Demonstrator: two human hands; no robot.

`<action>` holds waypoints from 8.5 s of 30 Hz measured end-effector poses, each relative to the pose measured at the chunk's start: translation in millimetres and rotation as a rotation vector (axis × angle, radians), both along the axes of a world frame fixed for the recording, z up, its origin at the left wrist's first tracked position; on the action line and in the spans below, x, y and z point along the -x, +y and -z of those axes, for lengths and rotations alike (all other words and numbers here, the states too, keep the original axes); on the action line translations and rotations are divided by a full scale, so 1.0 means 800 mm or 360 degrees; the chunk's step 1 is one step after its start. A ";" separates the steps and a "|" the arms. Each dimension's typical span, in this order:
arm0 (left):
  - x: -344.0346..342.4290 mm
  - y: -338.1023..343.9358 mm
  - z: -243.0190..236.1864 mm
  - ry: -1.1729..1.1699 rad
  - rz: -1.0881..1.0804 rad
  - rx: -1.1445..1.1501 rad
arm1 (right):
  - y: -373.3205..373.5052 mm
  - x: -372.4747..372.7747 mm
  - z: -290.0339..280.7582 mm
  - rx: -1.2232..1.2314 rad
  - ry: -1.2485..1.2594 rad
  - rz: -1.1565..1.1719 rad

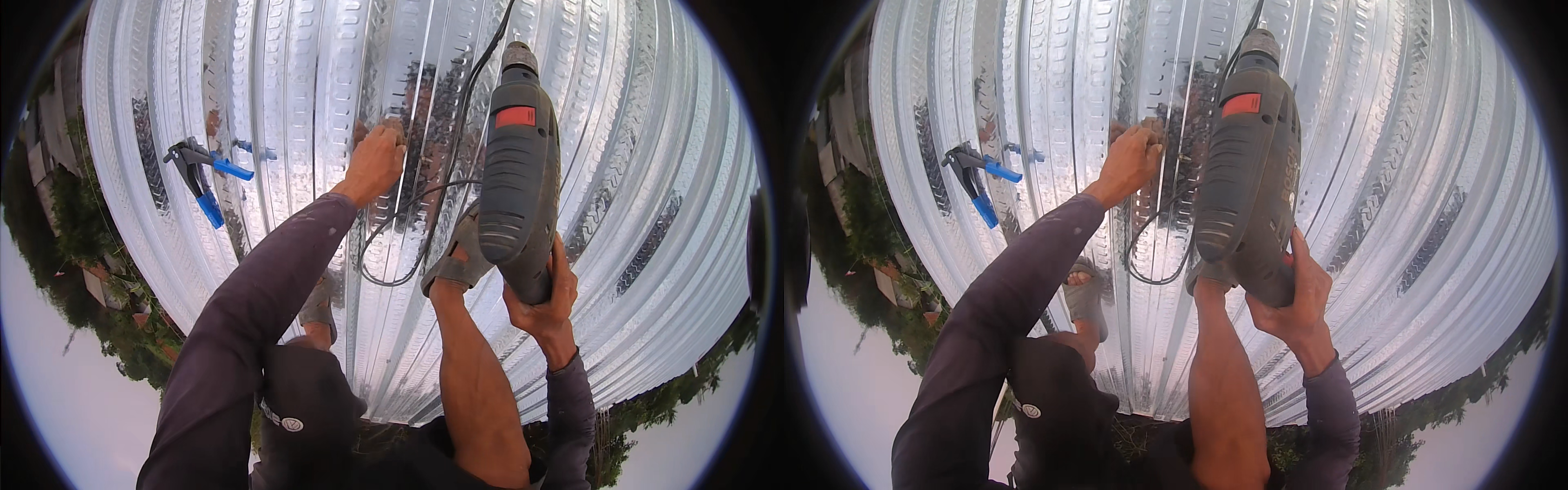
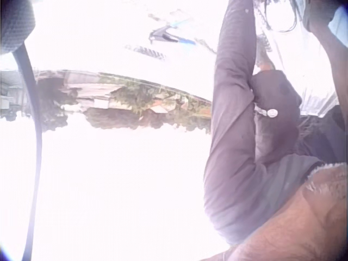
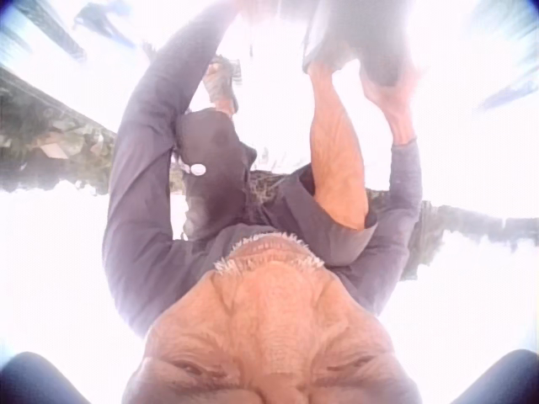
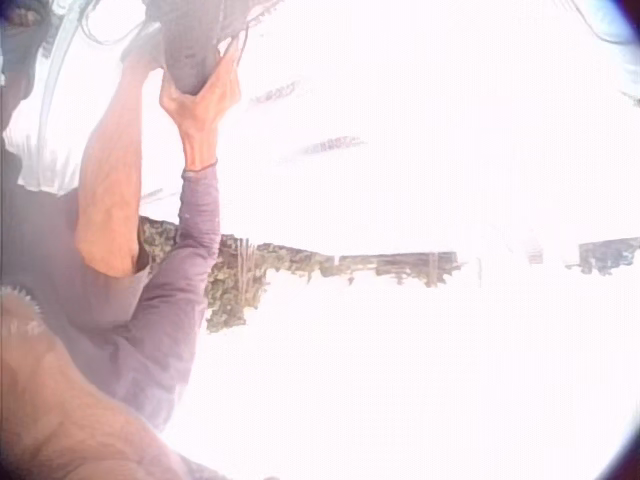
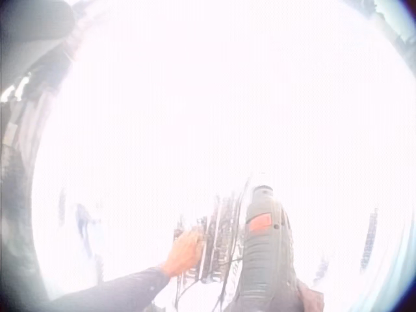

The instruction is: The person is installing metal roof sheets on a corrugated roof. They use a power drill to fasten screws into the roof and a crimping tool to secure the seams between sheets. The person moves along the roof surface while working.

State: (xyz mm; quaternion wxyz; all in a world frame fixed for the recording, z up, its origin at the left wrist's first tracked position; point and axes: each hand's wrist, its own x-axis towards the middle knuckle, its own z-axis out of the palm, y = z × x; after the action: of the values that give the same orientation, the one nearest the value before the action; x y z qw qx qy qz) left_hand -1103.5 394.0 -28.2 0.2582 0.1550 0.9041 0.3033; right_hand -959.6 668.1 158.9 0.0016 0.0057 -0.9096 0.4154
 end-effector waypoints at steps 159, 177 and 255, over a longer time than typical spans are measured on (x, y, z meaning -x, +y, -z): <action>0.733 0.014 -0.277 -0.1441 -0.2926 -0.1388 | -0.122 1.014 -0.113 -0.0858 -0.1107 -0.1453; 0.821 0.055 -0.318 -0.1172 -0.3579 -0.0401 | -0.165 1.064 -0.111 -0.1195 -0.1253 -0.1546; 0.809 0.046 -0.304 -0.1185 -0.4030 -0.1283 | -0.193 1.071 -0.134 -0.1203 -0.1407 -0.1463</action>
State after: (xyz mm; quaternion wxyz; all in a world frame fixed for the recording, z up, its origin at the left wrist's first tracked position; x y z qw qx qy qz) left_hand -1750.4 430.4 214.7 -0.0291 -0.7914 0.1558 0.5904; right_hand -1816.1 513.4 266.2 -0.5410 0.2183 -0.8122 -0.0037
